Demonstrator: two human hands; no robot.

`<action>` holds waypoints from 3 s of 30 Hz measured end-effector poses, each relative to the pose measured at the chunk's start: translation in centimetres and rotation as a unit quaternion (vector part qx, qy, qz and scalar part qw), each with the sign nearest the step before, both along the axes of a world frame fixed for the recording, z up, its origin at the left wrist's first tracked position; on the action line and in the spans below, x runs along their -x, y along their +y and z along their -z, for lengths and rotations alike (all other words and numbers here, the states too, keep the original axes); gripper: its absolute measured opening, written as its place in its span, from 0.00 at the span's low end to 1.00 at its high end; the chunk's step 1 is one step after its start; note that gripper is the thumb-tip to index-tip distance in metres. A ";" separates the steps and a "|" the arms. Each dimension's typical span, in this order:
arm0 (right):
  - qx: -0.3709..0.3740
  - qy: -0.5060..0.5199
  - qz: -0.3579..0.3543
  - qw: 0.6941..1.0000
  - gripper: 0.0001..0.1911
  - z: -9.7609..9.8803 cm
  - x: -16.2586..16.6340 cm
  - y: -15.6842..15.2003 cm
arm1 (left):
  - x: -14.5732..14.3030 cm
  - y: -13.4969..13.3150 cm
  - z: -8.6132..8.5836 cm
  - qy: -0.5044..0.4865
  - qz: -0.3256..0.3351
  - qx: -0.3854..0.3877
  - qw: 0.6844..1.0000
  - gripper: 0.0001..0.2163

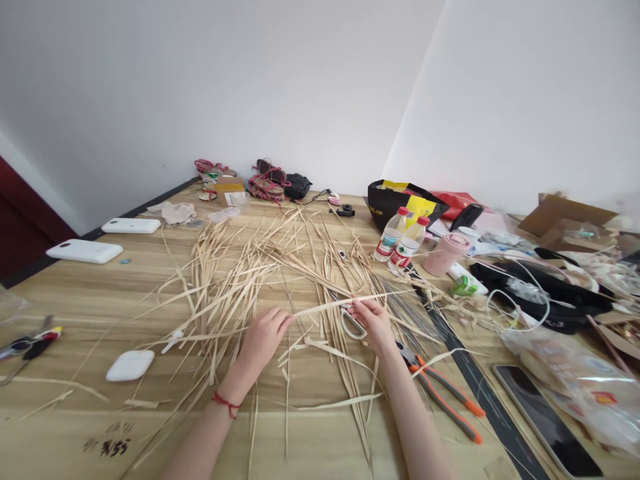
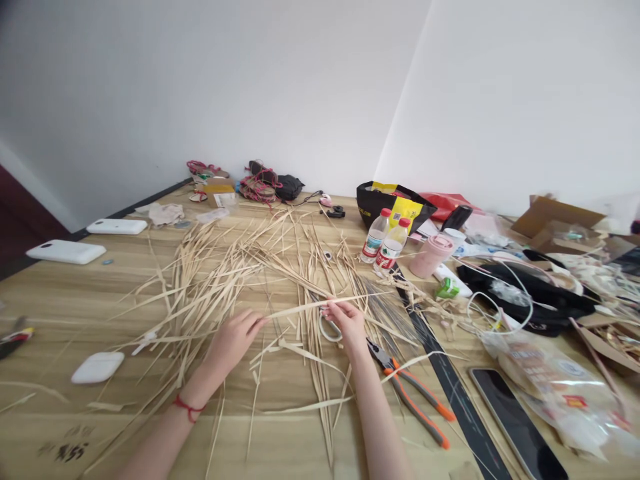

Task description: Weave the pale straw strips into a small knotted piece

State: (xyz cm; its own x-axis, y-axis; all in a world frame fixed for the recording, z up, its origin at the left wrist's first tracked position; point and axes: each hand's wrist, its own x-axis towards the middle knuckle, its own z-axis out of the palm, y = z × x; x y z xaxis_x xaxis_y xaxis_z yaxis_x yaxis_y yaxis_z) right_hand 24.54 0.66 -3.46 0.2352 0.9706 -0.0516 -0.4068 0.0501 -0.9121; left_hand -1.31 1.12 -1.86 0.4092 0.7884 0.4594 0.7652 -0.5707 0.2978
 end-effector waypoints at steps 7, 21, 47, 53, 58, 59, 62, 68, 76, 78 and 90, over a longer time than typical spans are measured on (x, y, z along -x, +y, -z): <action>0.036 0.032 0.056 0.997 0.12 0.8 0.8 0.2 | -0.4 0.0 0.4 -0.011 0.024 0.044 0.999 0.13; -0.002 -0.128 0.141 0.982 0.15 0.8 2.5 -0.5 | -0.5 -0.2 0.6 0.001 0.020 0.078 0.997 0.13; -0.160 -0.541 0.089 0.821 0.11 0.5 4.1 -2.0 | -0.8 -0.5 0.3 -0.047 0.041 0.087 0.994 0.10; -0.160 -0.548 0.069 0.818 0.11 0.5 4.3 -2.1 | -1.0 -0.8 0.2 -0.070 0.030 0.120 0.990 0.10; -0.144 -0.530 0.052 0.834 0.10 0.7 4.4 -2.2 | -1.1 -1.0 -0.1 -0.074 0.032 0.121 0.989 0.10; -0.142 -0.523 0.046 0.839 0.10 0.7 4.4 -2.1 | -1.1 -1.0 -0.2 -0.072 0.031 0.119 0.990 0.10; -0.156 -0.512 0.043 0.844 0.09 0.6 4.5 -2.0 | -1.0 -1.0 -0.4 -0.062 0.030 0.108 0.992 0.10; -0.220 -0.530 -0.006 0.819 0.08 -0.3 5.2 -2.3 | -1.4 -1.2 -0.9 -0.019 0.034 0.073 0.997 0.10; -0.260 -0.576 -0.080 0.771 0.09 -1.4 6.4 -3.5 | -1.4 -1.3 -0.3 -0.062 0.044 0.096 0.992 0.11; -0.262 -0.572 -0.078 0.773 0.09 -1.4 6.5 -3.5 | -1.4 -1.4 -0.3 -0.064 0.043 0.101 0.992 0.11; -0.274 -0.560 -0.086 0.777 0.08 -0.9 7.4 -4.0 | -1.9 -1.9 -0.5 -0.113 0.029 0.125 0.985 0.11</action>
State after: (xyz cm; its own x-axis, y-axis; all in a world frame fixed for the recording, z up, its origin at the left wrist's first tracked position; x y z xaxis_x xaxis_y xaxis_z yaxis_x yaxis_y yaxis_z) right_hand 17.10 -3.30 -2.54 -0.3014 0.7962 0.5247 0.5822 0.5894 -0.5600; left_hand 0.57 -0.79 -1.37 0.3660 0.8671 0.3381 0.6319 -0.4982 0.5937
